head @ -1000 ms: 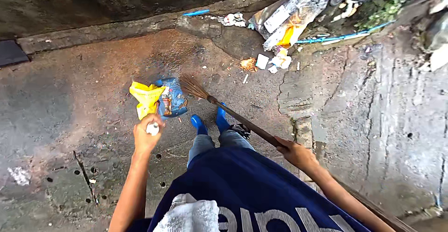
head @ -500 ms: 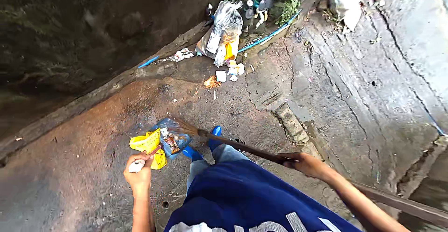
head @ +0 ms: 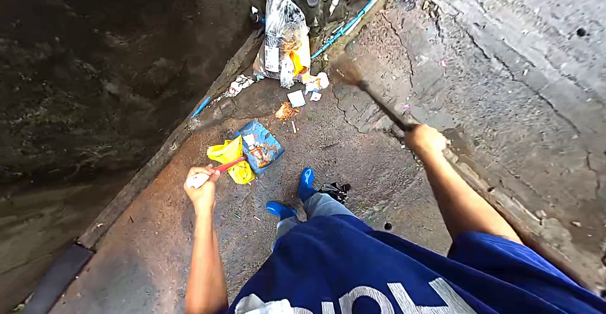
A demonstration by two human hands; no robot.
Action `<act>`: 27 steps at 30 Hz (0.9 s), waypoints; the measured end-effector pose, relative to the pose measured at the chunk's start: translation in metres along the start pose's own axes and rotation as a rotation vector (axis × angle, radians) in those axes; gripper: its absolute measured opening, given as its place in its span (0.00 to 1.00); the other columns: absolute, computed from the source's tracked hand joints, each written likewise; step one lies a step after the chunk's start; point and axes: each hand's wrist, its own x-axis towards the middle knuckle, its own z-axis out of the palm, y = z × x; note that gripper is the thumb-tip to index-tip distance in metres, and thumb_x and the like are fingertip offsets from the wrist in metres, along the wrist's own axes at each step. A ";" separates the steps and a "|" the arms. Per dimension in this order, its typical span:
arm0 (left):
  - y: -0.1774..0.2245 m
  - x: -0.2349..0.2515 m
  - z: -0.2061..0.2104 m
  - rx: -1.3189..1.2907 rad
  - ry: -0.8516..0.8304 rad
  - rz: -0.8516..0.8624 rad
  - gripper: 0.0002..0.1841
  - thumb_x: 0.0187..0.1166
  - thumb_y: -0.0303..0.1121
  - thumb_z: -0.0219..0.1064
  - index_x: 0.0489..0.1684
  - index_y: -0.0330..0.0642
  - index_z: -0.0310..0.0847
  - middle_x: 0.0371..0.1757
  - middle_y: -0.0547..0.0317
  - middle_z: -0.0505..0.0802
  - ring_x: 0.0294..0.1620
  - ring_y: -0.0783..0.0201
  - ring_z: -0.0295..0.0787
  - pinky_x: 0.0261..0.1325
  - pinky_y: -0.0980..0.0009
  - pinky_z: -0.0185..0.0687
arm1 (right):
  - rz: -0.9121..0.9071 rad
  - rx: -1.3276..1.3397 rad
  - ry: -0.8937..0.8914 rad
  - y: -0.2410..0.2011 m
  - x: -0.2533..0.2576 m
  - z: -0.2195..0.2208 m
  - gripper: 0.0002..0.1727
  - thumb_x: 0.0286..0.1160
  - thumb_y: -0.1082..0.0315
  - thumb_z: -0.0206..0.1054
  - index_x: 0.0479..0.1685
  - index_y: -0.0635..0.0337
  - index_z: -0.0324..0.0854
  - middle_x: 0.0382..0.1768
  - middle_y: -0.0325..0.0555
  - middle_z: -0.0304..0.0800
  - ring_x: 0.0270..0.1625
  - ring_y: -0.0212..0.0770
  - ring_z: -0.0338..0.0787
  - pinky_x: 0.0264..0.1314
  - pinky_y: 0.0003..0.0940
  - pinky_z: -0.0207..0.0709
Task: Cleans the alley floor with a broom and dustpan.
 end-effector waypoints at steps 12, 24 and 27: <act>-0.004 0.058 0.116 0.066 -0.142 0.068 0.16 0.51 0.08 0.71 0.31 0.36 0.76 0.35 0.65 0.90 0.44 0.73 0.90 0.57 0.70 0.88 | -0.246 -0.195 -0.514 0.016 -0.098 0.054 0.29 0.91 0.62 0.55 0.92 0.45 0.64 0.76 0.67 0.79 0.67 0.76 0.85 0.61 0.77 0.76; -0.027 0.088 0.078 0.024 -0.140 0.048 0.19 0.50 0.07 0.70 0.31 0.40 0.72 0.35 0.67 0.90 0.45 0.72 0.91 0.59 0.68 0.88 | -0.129 -0.151 -0.314 0.088 -0.124 -0.048 0.27 0.88 0.60 0.63 0.87 0.39 0.73 0.68 0.66 0.87 0.63 0.78 0.87 0.59 0.83 0.72; -0.026 0.099 0.068 0.024 -0.168 0.026 0.20 0.50 0.07 0.69 0.31 0.43 0.70 0.34 0.70 0.89 0.46 0.73 0.90 0.60 0.69 0.88 | 0.014 -0.145 -0.275 0.057 -0.147 0.016 0.30 0.89 0.64 0.58 0.91 0.45 0.67 0.72 0.69 0.83 0.62 0.78 0.88 0.57 0.81 0.74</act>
